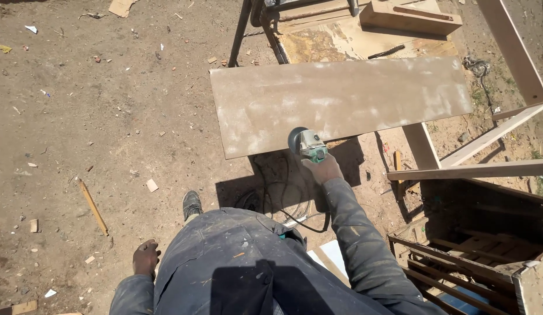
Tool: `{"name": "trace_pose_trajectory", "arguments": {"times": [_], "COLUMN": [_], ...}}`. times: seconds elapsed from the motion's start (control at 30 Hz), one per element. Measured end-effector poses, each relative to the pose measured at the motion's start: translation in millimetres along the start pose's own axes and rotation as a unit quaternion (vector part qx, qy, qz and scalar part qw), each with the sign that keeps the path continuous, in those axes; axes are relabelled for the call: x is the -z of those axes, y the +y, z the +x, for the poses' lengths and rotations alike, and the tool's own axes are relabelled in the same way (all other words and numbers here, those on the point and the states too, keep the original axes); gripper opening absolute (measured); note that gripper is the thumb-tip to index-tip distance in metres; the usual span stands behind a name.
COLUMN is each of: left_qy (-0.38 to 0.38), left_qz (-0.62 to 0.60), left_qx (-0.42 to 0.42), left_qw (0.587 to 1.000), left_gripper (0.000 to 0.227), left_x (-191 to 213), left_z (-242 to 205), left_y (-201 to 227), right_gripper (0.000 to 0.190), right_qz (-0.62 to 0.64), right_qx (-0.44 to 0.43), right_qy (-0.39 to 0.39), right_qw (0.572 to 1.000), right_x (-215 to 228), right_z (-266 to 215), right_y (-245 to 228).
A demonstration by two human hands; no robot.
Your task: Sanding the surface of a large wooden board using an electric angle grinder with a sanding attachment.
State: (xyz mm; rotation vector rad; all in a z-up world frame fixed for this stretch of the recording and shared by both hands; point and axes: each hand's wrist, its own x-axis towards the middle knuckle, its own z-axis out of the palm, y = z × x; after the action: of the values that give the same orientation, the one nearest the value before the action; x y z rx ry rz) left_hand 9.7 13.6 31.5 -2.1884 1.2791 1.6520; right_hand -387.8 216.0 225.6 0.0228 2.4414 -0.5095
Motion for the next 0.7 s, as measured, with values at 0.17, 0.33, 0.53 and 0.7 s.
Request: {"name": "trace_pose_trajectory", "arguments": {"times": [0.17,0.33,0.53,0.7], "left_qy": [0.011,-0.005,-0.023,-0.011], "left_qz": [-0.006,-0.016,-0.013,-0.002], "left_qx": [0.001,-0.017,-0.02,-0.03], "left_qw": [1.0,1.0,0.999,0.999], "left_gripper": [0.02,0.023,0.021,0.027], "left_x": [-5,-15,-25,-25], "left_z": [10,9,4,6], "left_y": [-1,5,9,19], "right_gripper": [0.035,0.041,0.043,0.05], "right_qz": [0.085,0.138,0.024,0.004], "right_qx": [-0.126,-0.179,-0.081,-0.079], "right_qy": [0.078,0.092,0.072,0.058], "right_qw": [0.985,0.97,0.994,0.995], "right_x": [55,74,34,46], "right_z": [28,-3,28,40], "right_y": [39,14,34,33]}}
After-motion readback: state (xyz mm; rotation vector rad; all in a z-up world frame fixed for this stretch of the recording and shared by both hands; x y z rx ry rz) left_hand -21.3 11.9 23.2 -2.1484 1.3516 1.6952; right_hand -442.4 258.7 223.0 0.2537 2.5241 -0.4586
